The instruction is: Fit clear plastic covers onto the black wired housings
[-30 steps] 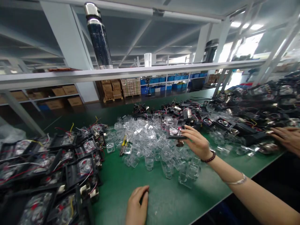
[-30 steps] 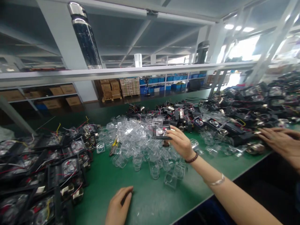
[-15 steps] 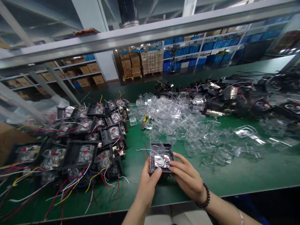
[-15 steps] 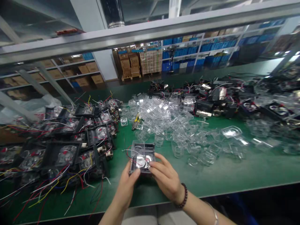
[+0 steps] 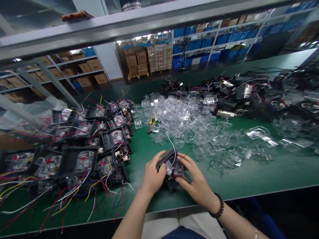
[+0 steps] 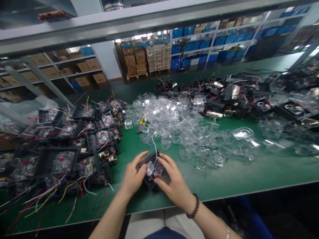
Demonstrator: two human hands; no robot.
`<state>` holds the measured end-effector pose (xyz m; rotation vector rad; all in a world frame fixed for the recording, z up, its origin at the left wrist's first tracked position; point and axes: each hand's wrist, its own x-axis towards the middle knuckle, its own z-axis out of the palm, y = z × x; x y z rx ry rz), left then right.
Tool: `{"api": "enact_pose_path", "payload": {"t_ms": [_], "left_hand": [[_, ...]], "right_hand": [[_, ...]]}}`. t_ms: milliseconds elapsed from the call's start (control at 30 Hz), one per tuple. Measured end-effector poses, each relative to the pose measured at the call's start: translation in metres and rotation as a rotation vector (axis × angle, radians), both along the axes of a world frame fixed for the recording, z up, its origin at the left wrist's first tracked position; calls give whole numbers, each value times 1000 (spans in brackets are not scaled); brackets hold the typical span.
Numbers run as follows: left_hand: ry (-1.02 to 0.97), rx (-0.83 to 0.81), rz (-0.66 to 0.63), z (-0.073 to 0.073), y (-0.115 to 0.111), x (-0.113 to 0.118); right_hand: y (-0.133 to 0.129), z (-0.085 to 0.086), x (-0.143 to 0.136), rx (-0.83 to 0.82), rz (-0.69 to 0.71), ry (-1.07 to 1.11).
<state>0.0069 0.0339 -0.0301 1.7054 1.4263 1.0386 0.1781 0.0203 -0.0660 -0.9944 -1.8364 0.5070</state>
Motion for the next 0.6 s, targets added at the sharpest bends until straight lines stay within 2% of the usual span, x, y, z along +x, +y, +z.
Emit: {"api": "enact_pose_path", "payload": {"t_ms": [100,167,233,333,467,533,600], "left_hand": [[99,69,93,-2,8,-11],[178,157,72,-3,15,-20],[233,264,-2,-5,22,-27],[286,388,-32,-9,27,-31],[428,511,16,-15,12,-28],[503,550,58,-18,-2,-24],[575,555,109,-21,-13,-18]], "right_hand": [[-2,-6,7,-24,-179,174],[0,-13,15,-50,-313,176],[5,-21,21,-60,-361,29],[15,-33,24,-31,-331,-237],[18,-34,18,78,-417,-363],[13,-28,16,178,-468,-317],[4,-20,13,298,-455,-191]]}}
